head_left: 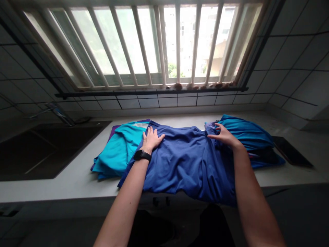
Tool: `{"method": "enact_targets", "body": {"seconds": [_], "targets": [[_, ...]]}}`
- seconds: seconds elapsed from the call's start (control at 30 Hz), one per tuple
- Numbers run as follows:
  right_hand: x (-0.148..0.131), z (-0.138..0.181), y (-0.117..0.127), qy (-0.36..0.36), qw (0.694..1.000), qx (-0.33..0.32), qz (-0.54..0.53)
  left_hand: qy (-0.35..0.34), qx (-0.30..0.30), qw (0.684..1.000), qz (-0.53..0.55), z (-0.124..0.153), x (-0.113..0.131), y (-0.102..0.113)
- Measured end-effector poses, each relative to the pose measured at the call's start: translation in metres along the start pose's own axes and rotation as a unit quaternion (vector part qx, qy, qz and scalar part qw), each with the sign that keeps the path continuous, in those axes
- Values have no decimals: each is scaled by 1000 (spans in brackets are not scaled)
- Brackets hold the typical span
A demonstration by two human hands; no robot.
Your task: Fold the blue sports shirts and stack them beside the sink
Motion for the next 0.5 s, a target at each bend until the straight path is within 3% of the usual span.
{"method": "enact_targets", "body": {"seconds": [0.1,0.2,0.27,0.37,0.4,0.43,0.5], "targets": [[4,9,16,85,991,-77,72,0,-5,1000,-2,1,1,2],[5,17,29,109,981,-107,119,2,-11,1000,-15,2,3,6],[6,20,36,94,985,-47,140,1,-14,1000,-24,3,5,8],[10,22,47,58,977,141,151,-3,-15,999,-29,4,6,9],[13,23,49,55,972,176,144,-4,-13,999,-30,5,5,9],[15,24,50,64,973,177,133,-6,-12,999,-31,5,5,9],[19,26,46,116,983,87,111,-8,-8,999,-30,5,5,9]]}}
Point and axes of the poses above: each hand's wrist, its own z-axis away from the middle knuckle, its own y-axis out of the back of the hand, x = y × z, the point moved 2 cm from there along -z, towards the middle knuckle, and after that the axes turned 14 degrees about x, right-handed, at the moved point
